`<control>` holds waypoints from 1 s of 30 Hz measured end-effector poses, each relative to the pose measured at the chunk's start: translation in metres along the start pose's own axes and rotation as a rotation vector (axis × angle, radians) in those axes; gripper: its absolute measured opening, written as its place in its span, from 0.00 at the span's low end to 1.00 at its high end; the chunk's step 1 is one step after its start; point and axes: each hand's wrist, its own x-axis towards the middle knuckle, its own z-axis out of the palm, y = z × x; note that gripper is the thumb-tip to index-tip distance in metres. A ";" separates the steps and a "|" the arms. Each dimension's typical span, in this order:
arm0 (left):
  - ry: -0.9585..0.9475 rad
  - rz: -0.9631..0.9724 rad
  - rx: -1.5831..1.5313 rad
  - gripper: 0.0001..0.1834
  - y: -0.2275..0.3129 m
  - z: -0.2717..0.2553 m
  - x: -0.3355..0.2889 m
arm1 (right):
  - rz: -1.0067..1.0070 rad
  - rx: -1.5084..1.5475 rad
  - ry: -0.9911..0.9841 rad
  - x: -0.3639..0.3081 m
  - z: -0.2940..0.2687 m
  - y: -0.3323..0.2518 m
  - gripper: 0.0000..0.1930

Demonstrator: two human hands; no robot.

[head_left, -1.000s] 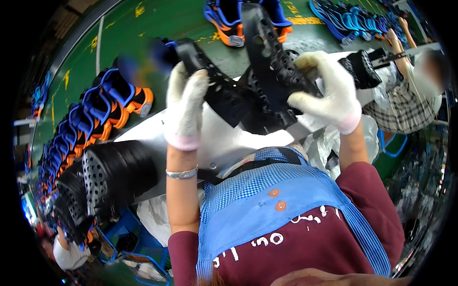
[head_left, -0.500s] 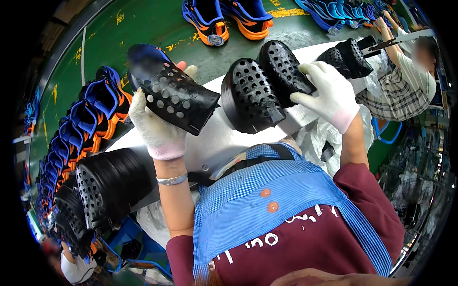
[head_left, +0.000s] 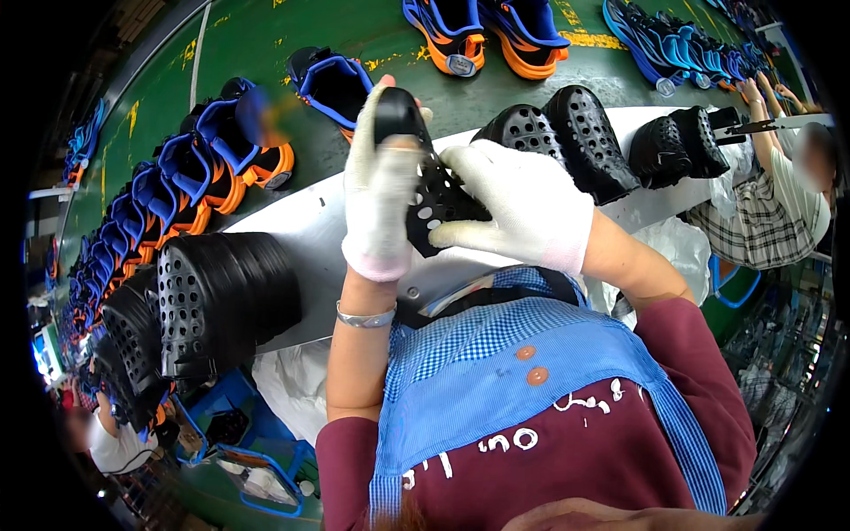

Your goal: The person inserts black plastic shoe inserts into blue and orange athletic shoes on a factory line. They repeatedly pick up inserts from a white sack, place them into the shoes, and then return the inserts to the sack after each shoe is filled.

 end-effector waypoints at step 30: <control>0.100 0.234 1.174 0.15 -0.038 -0.096 0.054 | -0.039 -0.340 -0.420 0.155 -0.037 0.046 0.23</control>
